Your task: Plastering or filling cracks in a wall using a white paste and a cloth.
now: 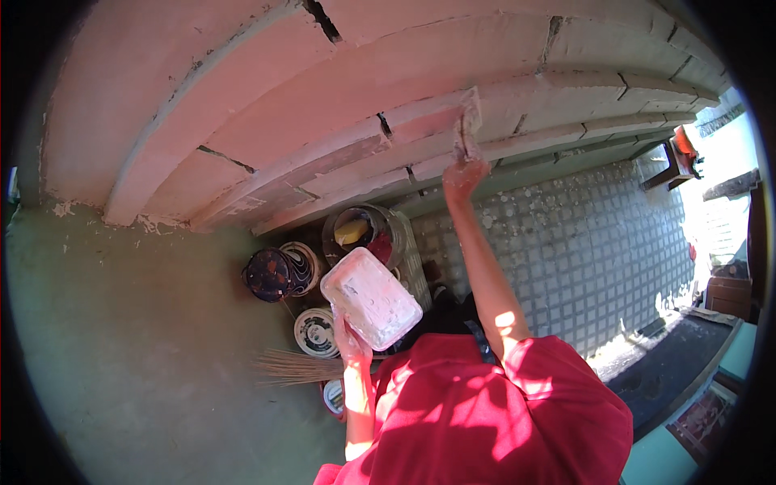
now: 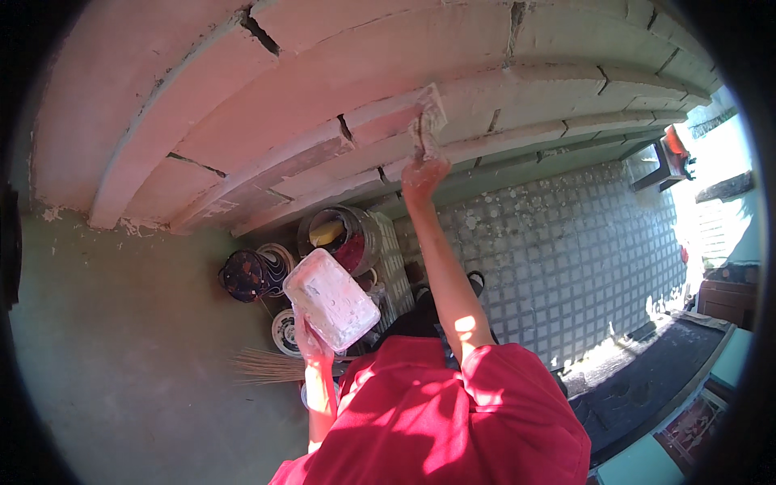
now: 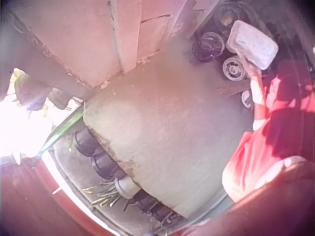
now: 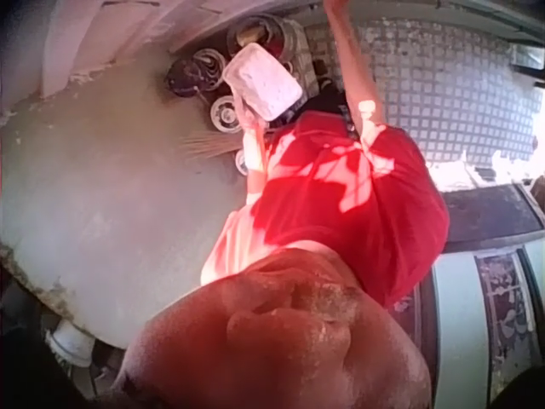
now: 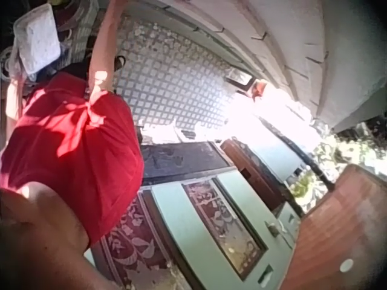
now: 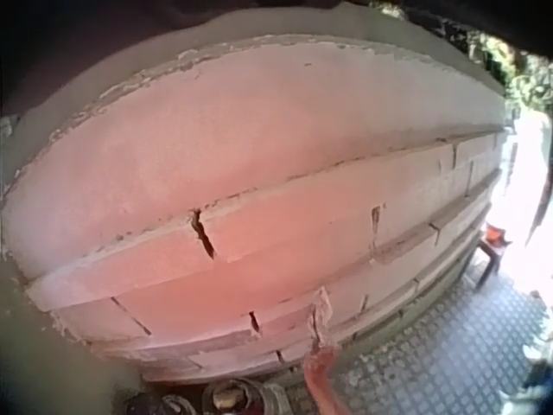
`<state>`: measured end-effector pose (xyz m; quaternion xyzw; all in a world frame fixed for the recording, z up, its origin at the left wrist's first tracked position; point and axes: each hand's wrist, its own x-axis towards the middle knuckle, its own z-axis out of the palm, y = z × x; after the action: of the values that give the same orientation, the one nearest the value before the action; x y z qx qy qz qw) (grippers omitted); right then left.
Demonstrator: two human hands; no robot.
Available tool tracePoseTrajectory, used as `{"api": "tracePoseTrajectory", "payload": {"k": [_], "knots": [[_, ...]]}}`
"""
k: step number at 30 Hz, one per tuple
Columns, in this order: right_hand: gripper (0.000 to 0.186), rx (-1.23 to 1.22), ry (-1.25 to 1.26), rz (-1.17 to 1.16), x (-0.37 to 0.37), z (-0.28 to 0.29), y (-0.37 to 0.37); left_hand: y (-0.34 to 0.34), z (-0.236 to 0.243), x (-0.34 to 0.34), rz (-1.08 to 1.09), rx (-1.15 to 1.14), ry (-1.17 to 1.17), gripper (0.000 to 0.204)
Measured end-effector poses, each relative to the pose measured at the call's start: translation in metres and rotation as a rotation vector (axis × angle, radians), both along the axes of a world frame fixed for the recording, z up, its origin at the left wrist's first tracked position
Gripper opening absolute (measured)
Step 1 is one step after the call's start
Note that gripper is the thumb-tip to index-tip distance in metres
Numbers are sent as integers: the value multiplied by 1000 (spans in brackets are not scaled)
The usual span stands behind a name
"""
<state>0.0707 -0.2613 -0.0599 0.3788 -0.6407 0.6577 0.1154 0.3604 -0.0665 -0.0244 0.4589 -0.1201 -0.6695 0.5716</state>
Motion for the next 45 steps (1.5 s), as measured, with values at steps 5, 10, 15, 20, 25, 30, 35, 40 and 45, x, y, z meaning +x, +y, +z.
{"api": "tracePoseTrajectory", "payload": {"k": [5, 10, 15, 20, 25, 30, 35, 40, 45], "knots": [[24, -72, -113, 298, 61, 14, 19, 1, -3, 7, -8, -20, -21, 48], [16, 257, -28, 320, 35, 5, 11, -1, 2, 0, -26, -25, -18, 48], [15, 131, 3, -132, -45, 8, 0, -2, -4, 0, -38, -24, -7, 47], [14, 175, 9, -368, -71, 27, 26, -1, -4, 2, -46, -23, 0, 47], [21, -79, -51, 260, -14, 38, 29, -3, 2, -3, -75, -21, 11, 46], [17, 118, -3, 108, -11, 27, 7, -5, 5, -9, -49, -29, -32, 44], [17, 0, -42, -141, -69, 28, 17, -3, -2, 2, -66, -25, -8, 45], [15, -252, -228, 155, -42, 20, 12, -5, -7, -1, -68, -1, 11, 46], [17, 193, 17, -24, -66, -3, -6, -8, 0, -15, -53, 32, -25, 45]]}}
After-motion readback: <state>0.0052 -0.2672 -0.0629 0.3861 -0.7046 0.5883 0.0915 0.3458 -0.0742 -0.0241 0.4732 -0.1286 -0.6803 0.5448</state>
